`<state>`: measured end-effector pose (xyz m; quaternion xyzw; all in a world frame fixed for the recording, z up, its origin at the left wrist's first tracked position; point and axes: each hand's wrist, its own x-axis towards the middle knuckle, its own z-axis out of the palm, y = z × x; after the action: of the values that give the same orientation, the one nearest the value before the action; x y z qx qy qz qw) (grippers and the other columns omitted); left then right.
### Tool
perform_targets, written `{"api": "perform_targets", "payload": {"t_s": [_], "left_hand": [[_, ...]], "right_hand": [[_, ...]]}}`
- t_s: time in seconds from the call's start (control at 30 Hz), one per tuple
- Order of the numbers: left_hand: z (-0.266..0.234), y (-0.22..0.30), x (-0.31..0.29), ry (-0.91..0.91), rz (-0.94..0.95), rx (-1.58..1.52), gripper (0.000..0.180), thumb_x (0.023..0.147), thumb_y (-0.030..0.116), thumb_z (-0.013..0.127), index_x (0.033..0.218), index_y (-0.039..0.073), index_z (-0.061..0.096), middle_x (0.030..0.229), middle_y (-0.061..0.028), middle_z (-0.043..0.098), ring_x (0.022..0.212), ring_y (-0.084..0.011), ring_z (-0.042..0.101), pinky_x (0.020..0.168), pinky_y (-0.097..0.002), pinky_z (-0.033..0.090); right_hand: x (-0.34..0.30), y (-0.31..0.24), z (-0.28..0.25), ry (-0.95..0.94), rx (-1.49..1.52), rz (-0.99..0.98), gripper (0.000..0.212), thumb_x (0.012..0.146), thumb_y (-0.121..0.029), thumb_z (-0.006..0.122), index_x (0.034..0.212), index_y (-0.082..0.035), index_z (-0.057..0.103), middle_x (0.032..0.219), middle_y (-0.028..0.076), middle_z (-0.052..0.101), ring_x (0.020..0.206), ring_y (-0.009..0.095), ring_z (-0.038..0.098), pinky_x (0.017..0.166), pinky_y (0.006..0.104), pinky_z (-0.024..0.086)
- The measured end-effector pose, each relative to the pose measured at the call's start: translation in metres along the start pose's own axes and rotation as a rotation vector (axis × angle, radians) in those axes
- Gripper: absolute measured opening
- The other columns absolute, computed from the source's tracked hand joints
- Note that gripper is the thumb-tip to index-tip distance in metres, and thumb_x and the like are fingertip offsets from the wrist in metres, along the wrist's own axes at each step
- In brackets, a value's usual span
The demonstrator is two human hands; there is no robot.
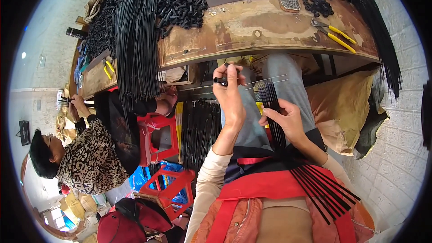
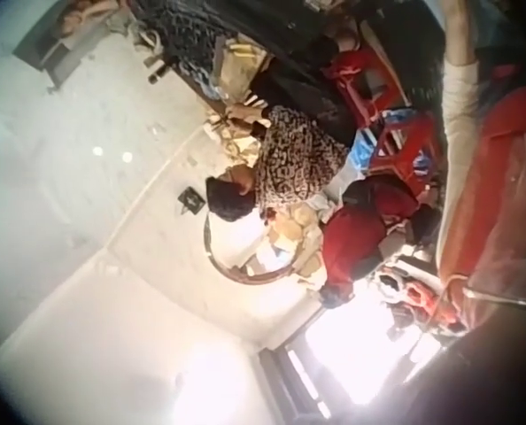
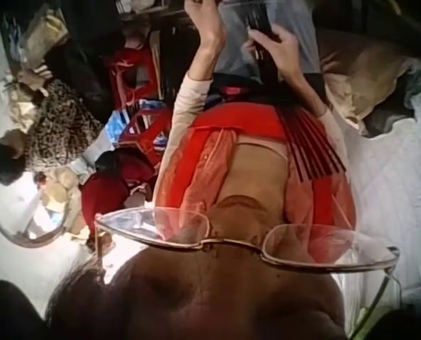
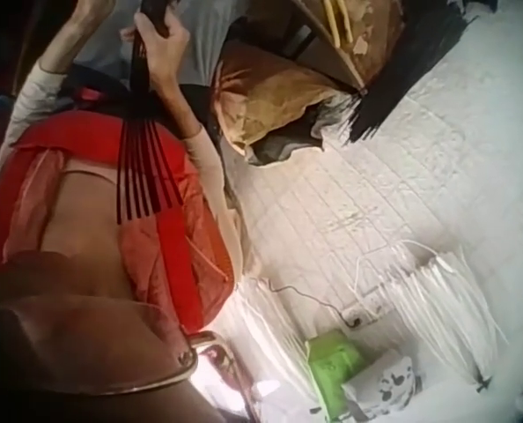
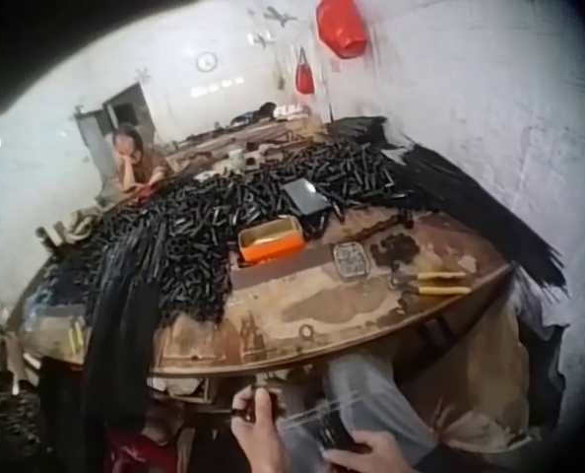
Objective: Manually assembling bundles of wires into plastic connectors and securing them using a pair of pliers.
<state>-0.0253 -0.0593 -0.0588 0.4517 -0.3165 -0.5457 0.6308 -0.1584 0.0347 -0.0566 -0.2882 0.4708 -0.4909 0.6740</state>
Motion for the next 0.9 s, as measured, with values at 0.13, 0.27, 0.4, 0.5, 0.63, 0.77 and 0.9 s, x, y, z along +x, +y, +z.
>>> {"api": "perform_targets", "payload": {"t_s": [0.13,0.27,0.4,0.5,0.63,0.77,0.9], "left_hand": [[0.005,-0.005,0.0,0.024,0.034,0.01,0.016,0.099,0.02,0.056,0.097,0.005,0.052,0.086,-0.0044,0.063,0.067,-0.0087,0.052,0.061,-0.0238,0.044],[0.007,-0.002,0.001,0.04,0.035,-0.03,0.016,0.098,0.018,0.057,0.097,0.003,0.053,0.089,-0.0056,0.064,0.067,-0.0093,0.053,0.062,-0.0239,0.045],[-0.01,0.007,0.001,-0.098,-0.142,-0.076,0.019,0.097,0.016,0.059,0.107,0.0,0.058,0.096,-0.009,0.066,0.076,-0.0119,0.061,0.07,-0.0253,0.051],[-0.02,0.007,-0.004,-0.243,-0.361,-0.192,0.025,0.095,0.017,0.061,0.114,0.001,0.06,0.099,-0.0112,0.067,0.084,-0.0151,0.066,0.079,-0.027,0.055],[-0.025,0.005,-0.01,-0.254,-0.42,-0.303,0.022,0.094,0.018,0.064,0.111,0.003,0.061,0.104,-0.013,0.067,0.088,-0.0173,0.067,0.079,-0.0268,0.056],[-0.022,0.009,-0.014,-0.263,-0.458,-0.304,0.022,0.092,0.019,0.066,0.109,0.004,0.063,0.106,-0.0124,0.067,0.09,-0.0176,0.066,0.08,-0.0269,0.055],[-0.022,0.011,-0.015,-0.255,-0.478,-0.288,0.021,0.09,0.02,0.068,0.105,0.005,0.065,0.108,-0.0106,0.067,0.092,-0.0177,0.066,0.079,-0.0277,0.055]], "right_hand": [[0.002,-0.003,0.002,-0.019,0.005,0.005,0.017,0.09,-0.011,0.066,0.1,0.002,0.063,0.079,0.009,0.067,0.071,0.015,0.067,0.067,0.0265,0.055],[0.002,-0.003,0.003,-0.017,-0.009,-0.008,0.016,0.09,-0.011,0.066,0.1,0.002,0.063,0.08,0.009,0.067,0.071,0.015,0.067,0.068,0.0267,0.055],[0.002,-0.001,-0.001,0.008,0.005,-0.016,0.016,0.091,-0.011,0.065,0.1,0.002,0.062,0.082,0.008,0.066,0.071,0.014,0.066,0.068,0.0266,0.055],[0.003,0.0,-0.001,0.005,0.026,-0.046,0.015,0.091,-0.011,0.064,0.099,0.003,0.063,0.079,0.008,0.066,0.07,0.014,0.065,0.067,0.0264,0.055],[-0.001,-0.002,0.002,0.016,-0.044,-0.04,0.016,0.092,-0.012,0.064,0.098,0.002,0.063,0.076,0.008,0.065,0.068,0.014,0.065,0.064,0.026,0.054],[-0.003,-0.001,0.001,0.018,-0.029,-0.059,0.016,0.093,-0.014,0.063,0.098,0.002,0.061,0.075,0.008,0.066,0.066,0.015,0.065,0.064,0.026,0.053],[-0.003,0.0,0.001,0.015,-0.057,-0.064,0.017,0.093,-0.014,0.063,0.098,0.001,0.06,0.075,0.008,0.066,0.066,0.014,0.065,0.063,0.026,0.053]]}}
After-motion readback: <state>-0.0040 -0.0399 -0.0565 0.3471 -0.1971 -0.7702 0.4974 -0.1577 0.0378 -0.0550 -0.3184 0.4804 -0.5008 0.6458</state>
